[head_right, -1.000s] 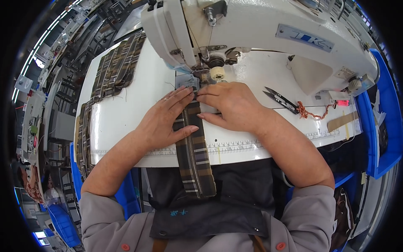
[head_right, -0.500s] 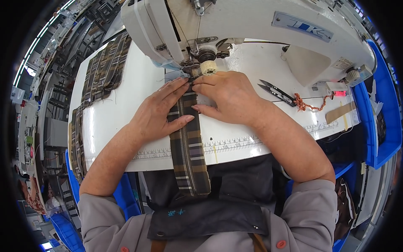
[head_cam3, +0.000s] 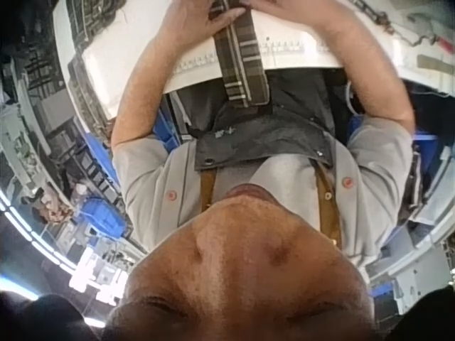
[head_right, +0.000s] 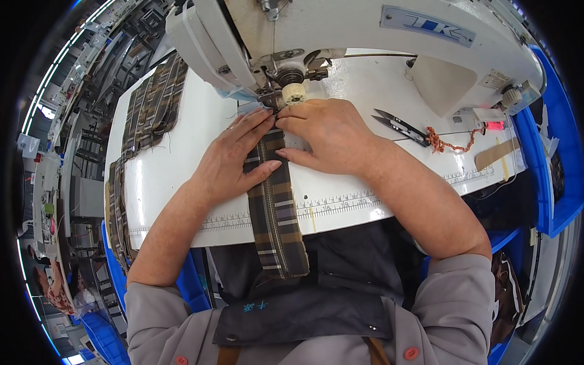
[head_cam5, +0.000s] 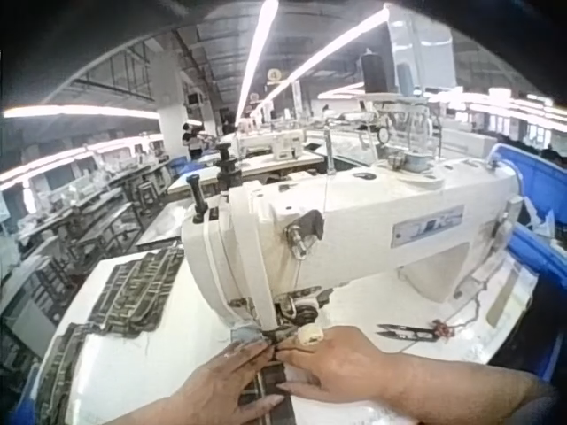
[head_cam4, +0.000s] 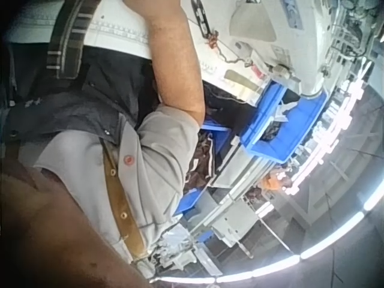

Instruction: Sewing and organizing patterned leather strips at an industrial sewing machine.

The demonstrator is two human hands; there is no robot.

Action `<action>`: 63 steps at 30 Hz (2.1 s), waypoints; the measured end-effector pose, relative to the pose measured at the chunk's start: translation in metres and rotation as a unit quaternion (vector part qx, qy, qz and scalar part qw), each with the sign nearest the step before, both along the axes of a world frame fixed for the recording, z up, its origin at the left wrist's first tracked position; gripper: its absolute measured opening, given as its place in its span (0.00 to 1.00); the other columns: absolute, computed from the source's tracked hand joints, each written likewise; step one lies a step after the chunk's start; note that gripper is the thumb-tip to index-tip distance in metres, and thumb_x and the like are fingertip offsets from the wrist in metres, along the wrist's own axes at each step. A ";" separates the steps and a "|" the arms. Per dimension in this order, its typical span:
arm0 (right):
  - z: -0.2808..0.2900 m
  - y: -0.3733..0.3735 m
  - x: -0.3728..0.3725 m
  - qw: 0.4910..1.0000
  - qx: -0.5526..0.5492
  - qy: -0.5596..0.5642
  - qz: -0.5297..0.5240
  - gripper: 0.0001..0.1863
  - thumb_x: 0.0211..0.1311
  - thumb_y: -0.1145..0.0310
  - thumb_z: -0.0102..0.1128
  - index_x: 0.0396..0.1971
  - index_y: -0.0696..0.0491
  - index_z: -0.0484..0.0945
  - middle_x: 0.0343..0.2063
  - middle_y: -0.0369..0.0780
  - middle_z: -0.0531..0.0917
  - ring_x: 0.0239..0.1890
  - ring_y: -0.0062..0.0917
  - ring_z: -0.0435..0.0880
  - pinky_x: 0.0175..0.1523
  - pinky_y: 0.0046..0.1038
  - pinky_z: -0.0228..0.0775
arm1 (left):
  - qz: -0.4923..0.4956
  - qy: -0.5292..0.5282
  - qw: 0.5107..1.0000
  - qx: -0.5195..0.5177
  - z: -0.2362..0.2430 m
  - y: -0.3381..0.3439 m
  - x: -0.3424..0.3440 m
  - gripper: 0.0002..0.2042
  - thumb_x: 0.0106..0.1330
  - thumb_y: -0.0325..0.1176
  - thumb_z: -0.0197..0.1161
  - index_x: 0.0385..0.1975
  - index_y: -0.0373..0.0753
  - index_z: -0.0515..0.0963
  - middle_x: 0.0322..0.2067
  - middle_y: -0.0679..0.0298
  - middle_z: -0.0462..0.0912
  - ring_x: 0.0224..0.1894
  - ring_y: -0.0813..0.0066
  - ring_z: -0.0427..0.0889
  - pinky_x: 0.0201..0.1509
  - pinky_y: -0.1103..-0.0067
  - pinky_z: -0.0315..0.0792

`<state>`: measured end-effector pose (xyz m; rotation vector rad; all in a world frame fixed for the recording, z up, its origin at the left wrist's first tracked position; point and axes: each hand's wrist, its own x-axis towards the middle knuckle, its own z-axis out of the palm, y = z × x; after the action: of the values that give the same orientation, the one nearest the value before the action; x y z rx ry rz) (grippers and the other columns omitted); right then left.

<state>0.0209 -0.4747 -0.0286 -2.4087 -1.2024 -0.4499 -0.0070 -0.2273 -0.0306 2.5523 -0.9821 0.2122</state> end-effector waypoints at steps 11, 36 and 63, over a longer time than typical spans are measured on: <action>0.001 -0.001 0.000 1.000 -0.003 0.017 0.002 0.25 0.59 0.48 0.69 0.45 0.54 0.85 0.47 0.38 0.86 0.48 0.36 0.86 0.48 0.39 0.79 | 0.002 -0.013 0.998 0.054 0.004 -0.002 -0.008 0.51 0.50 0.62 0.76 0.68 0.29 0.69 0.70 0.50 0.69 0.77 0.52 0.62 0.80 0.51 0.51; 0.003 0.001 -0.001 1.000 -0.006 0.028 -0.008 0.25 0.59 0.50 0.69 0.47 0.55 0.85 0.49 0.39 0.87 0.49 0.37 0.86 0.50 0.39 0.80 | -0.003 0.003 1.000 -0.021 0.007 0.000 -0.009 0.40 0.52 0.46 0.80 0.63 0.29 0.75 0.66 0.48 0.74 0.69 0.51 0.74 0.73 0.64 0.69; 0.004 0.001 -0.001 1.000 -0.004 0.027 -0.003 0.20 0.63 0.54 0.66 0.45 0.55 0.85 0.47 0.38 0.86 0.45 0.37 0.86 0.47 0.39 0.80 | 0.052 -0.097 0.994 -0.010 0.002 -0.002 0.027 0.22 0.66 0.38 0.67 0.57 0.32 0.79 0.51 0.50 0.83 0.56 0.53 0.81 0.67 0.62 0.70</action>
<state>0.0197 -0.4734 -0.0242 -2.4161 -1.1747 -0.3802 0.0201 -0.2289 -0.0285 2.6043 -0.9101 0.5043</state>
